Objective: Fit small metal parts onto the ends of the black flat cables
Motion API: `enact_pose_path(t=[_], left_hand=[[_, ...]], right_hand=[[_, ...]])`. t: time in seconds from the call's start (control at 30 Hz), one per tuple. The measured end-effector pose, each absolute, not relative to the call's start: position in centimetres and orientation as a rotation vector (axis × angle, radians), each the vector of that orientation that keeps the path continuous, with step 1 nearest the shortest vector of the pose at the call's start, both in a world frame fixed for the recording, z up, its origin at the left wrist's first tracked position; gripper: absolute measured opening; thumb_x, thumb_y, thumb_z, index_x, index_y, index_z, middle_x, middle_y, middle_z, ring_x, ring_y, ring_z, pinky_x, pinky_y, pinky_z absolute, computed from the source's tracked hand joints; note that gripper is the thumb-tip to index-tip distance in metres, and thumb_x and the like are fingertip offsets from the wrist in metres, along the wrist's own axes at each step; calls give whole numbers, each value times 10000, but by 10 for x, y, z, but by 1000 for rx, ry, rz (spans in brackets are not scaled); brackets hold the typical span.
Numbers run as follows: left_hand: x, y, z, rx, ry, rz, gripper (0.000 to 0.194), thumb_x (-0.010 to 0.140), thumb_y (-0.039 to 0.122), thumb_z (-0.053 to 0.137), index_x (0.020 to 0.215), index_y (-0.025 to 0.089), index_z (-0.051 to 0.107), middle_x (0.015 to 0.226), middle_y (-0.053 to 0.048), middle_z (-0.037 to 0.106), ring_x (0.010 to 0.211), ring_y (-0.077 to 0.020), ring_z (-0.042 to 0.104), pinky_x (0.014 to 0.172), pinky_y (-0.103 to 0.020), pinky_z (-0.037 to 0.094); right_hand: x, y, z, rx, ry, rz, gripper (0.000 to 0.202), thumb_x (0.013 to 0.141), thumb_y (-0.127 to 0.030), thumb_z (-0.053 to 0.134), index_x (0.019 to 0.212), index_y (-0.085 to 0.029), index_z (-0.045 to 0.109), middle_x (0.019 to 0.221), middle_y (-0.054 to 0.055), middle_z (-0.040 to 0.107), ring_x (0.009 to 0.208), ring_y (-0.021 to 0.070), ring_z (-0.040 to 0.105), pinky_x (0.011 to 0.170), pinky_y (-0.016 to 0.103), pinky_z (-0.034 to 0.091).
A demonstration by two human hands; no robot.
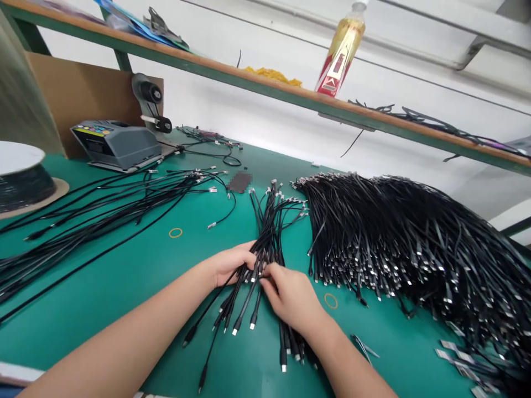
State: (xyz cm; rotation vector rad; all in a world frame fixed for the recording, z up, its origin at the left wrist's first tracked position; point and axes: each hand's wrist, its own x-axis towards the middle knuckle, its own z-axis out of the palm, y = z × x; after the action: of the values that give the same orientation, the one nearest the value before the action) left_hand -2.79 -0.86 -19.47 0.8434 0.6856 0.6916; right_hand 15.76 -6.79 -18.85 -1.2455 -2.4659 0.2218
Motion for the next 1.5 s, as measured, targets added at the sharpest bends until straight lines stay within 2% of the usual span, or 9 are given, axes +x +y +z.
enact_pose_path(t=[0.1,0.2,0.5,0.6,0.67,0.8,0.97,1.3,1.5], left_hand=[[-23,-14,-194,816,671,702,521,448,3,493,930,193,551,729,11,632,618,-140,616,531,-210,488],[-21,-17,-192,800,669,705,524,430,10,482,917,194,543,684,24,590,564,-132,587,470,-195,443],[-16,-17,-198,773,627,721,485,401,-3,473,843,187,526,683,29,564,601,-135,595,497,-198,446],[-15,-18,-200,772,621,724,478,406,-1,476,843,185,530,651,27,553,556,-139,570,444,-198,402],[-16,-18,-201,771,620,737,476,404,0,473,839,184,526,621,33,533,513,-134,541,405,-195,357],[-17,-16,-201,756,603,754,540,382,2,459,887,187,517,660,21,571,533,-146,567,439,-212,408],[-17,-14,-202,744,574,748,582,383,9,459,936,184,507,668,18,578,522,-133,548,442,-202,416],[-20,-16,-203,732,468,740,604,398,0,459,968,180,537,715,12,615,571,-158,606,528,-248,521],[-15,-20,-195,753,386,777,612,393,12,457,979,167,545,650,17,578,526,-117,567,482,-172,433]], right_hand=[[161,-65,-189,-1242,-2430,237,248,971,-214,521,1219,-209,511,1136,76,630,962,211,635,770,306,497],[162,-62,-185,-1162,-2472,248,368,932,-153,556,1287,-234,502,1255,69,583,1046,205,627,844,306,520],[167,-50,-190,-1087,-2482,211,239,939,-72,498,1091,-221,605,1061,40,642,954,183,621,803,278,484],[167,-50,-190,-1053,-2487,186,237,941,-47,464,1047,-205,605,997,44,633,880,176,595,759,279,471],[166,-52,-189,-1005,-2505,171,247,946,-43,448,1055,-203,602,1025,52,629,910,181,582,791,292,469],[163,-57,-186,-913,-2563,190,222,962,-79,471,1108,-201,585,1090,59,632,990,205,558,876,339,462],[161,-57,-189,-927,-2635,136,309,986,-87,450,1241,-229,551,1138,63,628,1013,227,526,873,380,451],[162,-52,-192,-868,-2610,116,310,1001,-129,445,1273,-222,562,1172,89,608,1006,236,526,874,395,485],[163,-49,-196,-850,-2509,134,362,966,-39,408,1228,-219,580,1129,99,587,985,229,533,839,379,508]])
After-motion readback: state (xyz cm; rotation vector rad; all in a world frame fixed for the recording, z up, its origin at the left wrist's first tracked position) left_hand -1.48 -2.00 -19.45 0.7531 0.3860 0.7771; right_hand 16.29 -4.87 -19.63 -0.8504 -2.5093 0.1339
